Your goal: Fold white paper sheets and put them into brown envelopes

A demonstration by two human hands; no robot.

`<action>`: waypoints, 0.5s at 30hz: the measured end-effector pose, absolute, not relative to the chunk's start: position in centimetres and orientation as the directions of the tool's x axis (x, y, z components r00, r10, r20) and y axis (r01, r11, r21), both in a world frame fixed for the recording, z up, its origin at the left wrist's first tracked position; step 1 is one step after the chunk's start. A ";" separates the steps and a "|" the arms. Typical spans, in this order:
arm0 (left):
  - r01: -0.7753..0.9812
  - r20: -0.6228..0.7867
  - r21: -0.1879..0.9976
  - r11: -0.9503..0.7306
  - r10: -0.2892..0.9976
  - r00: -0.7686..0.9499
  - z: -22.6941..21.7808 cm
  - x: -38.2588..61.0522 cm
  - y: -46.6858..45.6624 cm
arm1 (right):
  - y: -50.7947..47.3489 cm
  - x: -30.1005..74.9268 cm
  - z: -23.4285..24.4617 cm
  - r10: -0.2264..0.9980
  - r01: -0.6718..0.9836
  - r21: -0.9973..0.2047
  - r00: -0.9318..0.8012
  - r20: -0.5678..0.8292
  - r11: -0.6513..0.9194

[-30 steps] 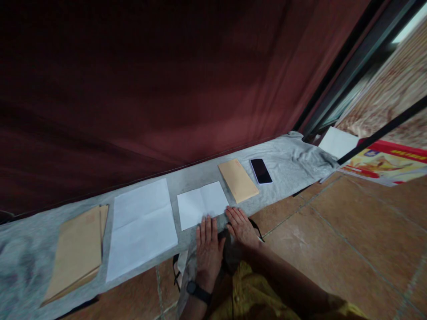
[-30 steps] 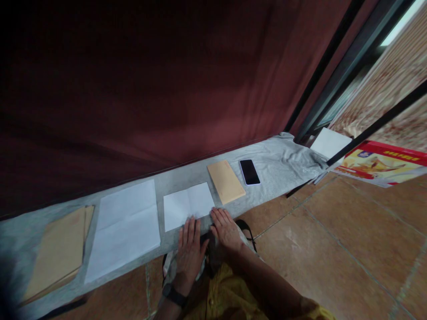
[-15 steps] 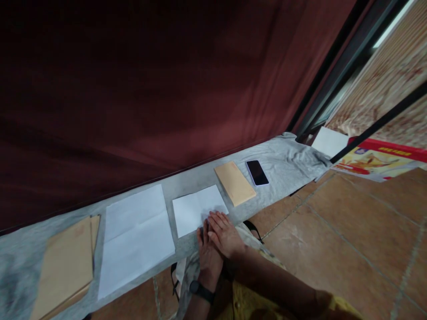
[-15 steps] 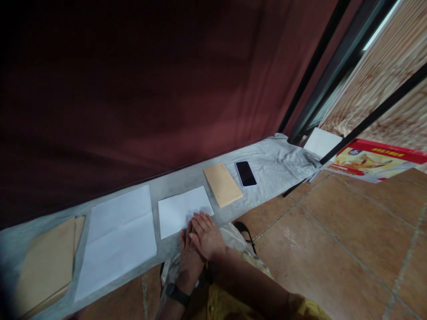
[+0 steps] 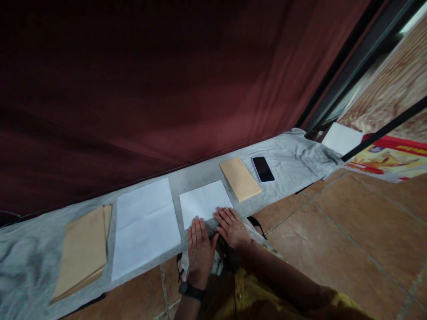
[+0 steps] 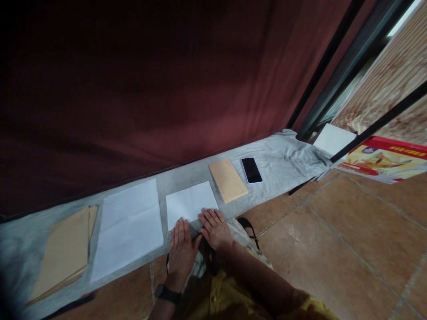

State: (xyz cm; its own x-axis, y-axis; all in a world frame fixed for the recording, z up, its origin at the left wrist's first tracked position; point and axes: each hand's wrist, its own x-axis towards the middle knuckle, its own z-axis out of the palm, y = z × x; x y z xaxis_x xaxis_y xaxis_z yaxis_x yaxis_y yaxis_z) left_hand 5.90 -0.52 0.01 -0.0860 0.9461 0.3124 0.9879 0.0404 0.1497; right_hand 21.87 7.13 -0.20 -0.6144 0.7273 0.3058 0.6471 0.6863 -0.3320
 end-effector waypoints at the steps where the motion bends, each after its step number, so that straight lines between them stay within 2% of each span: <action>1: 0.985 0.318 0.164 0.049 0.943 -0.100 -0.1 5.8 -0.5 | 7.2 22.1 -0.2 0.729 0.652 -0.325 -0.613 0.305 0.685; 8: 0.965 0.317 0.223 0.141 0.925 -0.208 -0.4 5.0 -1.5 | 7.7 24.6 -0.5 0.754 0.694 -0.296 -0.585 0.298 0.656; 15: 0.931 0.180 0.254 0.262 0.933 -0.312 1.7 4.5 -1.3 | 7.9 26.2 -0.7 0.779 0.720 -0.301 -0.553 0.296 0.625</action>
